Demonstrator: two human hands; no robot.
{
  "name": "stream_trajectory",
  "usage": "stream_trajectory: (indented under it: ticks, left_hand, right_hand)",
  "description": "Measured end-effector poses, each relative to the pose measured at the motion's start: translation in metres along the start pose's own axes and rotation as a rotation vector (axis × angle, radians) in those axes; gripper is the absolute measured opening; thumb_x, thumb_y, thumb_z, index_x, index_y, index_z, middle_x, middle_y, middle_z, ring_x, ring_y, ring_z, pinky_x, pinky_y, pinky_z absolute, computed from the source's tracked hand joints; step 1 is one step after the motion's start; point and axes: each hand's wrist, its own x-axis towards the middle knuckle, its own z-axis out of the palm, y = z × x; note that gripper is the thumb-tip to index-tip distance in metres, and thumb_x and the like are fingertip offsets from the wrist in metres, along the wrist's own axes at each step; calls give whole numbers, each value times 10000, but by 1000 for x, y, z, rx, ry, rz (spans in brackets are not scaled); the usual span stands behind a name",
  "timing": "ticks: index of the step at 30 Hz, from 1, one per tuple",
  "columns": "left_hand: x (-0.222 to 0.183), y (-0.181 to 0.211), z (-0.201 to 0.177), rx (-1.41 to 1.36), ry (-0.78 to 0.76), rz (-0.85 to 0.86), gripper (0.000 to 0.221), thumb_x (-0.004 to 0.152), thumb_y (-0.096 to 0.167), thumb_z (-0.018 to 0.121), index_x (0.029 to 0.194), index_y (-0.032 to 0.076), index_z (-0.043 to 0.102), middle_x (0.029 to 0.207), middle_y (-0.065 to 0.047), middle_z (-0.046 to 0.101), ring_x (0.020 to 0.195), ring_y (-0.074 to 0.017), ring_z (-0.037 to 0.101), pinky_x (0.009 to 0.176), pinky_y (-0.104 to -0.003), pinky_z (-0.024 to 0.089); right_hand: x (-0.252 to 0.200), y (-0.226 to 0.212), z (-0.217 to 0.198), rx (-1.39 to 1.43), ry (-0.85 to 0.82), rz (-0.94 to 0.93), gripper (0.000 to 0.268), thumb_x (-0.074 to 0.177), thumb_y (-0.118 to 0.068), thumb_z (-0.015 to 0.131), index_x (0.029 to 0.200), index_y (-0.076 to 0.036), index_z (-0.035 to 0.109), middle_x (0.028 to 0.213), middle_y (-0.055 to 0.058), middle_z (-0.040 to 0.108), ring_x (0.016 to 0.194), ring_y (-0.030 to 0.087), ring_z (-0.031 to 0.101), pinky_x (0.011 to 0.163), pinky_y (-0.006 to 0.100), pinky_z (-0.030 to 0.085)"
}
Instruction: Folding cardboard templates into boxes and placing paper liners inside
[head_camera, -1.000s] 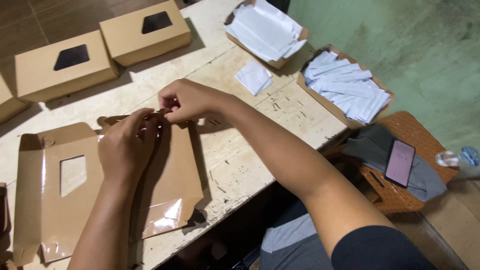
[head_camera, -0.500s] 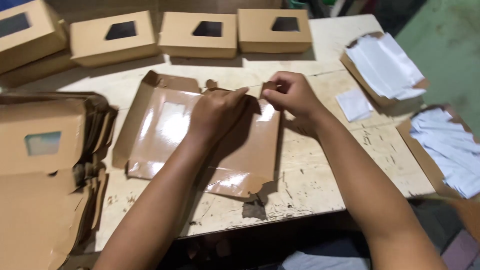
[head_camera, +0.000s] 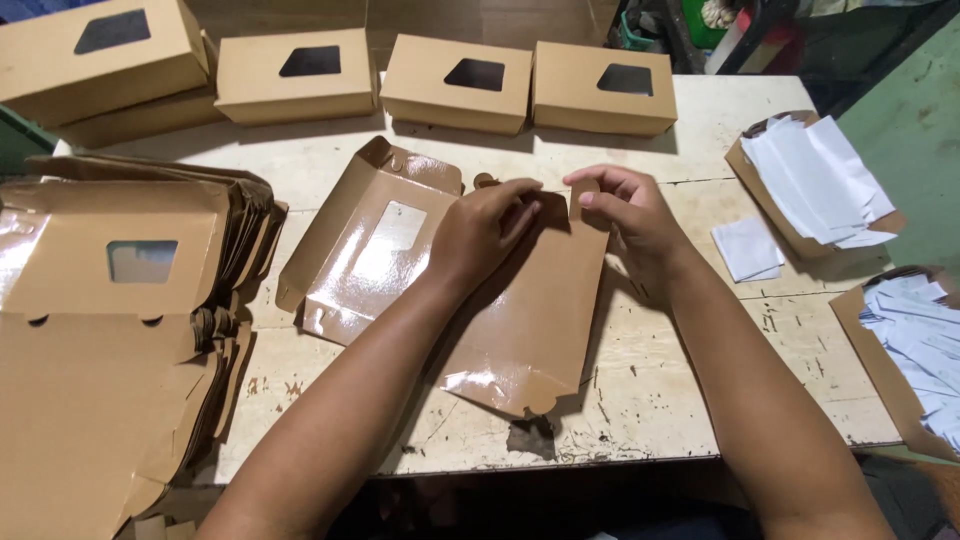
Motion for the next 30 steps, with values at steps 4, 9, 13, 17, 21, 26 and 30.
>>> stream_trajectory:
  ticks: [4, 9, 13, 17, 21, 26, 30]
  left_hand:
    - [2, -1, 6, -9, 38, 99, 230, 950, 149, 693, 1179, 154, 712, 842, -110, 756, 794, -301, 740, 728, -388, 611]
    - [0, 2, 3, 63, 138, 208, 189, 992, 166, 654, 1164, 154, 728, 840, -108, 728, 775, -293, 721, 698, -396, 612]
    - [-2, 5, 8, 62, 168, 251, 182, 995, 172, 658, 1156, 148, 739, 846, -127, 718, 781, -322, 709, 669, -430, 600]
    - [-1, 12, 3, 73, 148, 281, 222, 931, 152, 713, 1151, 152, 737, 856, -76, 729, 785, -260, 712, 682, -380, 594]
    - [-2, 9, 6, 45, 128, 272, 217, 930, 154, 714, 1146, 139, 735, 861, -76, 732, 795, -255, 714, 683, -371, 590]
    - [1, 24, -7, 6, 76, 257, 302, 908, 109, 712, 1209, 131, 718, 863, -99, 736, 793, -283, 714, 671, -397, 584]
    - [-2, 10, 6, 11, 92, 259, 238, 935, 155, 720, 1173, 152, 738, 857, -67, 739, 784, -258, 710, 663, -367, 577]
  right_hand:
    - [12, 21, -22, 224, -56, 272, 384, 826, -236, 712, 1122, 6, 692, 724, 52, 611, 588, 135, 591, 548, 222, 431]
    - [21, 34, -28, 582, -156, 313, 462, 892, -417, 584, 964, 25, 698, 730, 126, 702, 658, 206, 725, 661, 295, 566]
    - [38, 76, -59, 566, -263, 260, 335, 944, -270, 540, 993, 49, 630, 739, 147, 728, 658, 229, 742, 650, 317, 567]
    - [41, 88, -60, 351, -183, 309, 254, 912, -252, 627, 918, -1, 657, 708, 104, 701, 649, 242, 714, 688, 378, 580]
    - [32, 53, -33, 283, -179, 388, 262, 906, -291, 664, 907, -29, 681, 686, 63, 665, 653, 212, 684, 685, 356, 566]
    - [26, 41, -23, 271, -158, 395, 300, 871, -316, 688, 888, -16, 691, 675, 94, 684, 658, 227, 709, 683, 398, 590]
    - [30, 58, -34, 232, -138, 410, 275, 863, -307, 707, 917, -37, 714, 697, 76, 710, 652, 209, 711, 684, 372, 589]
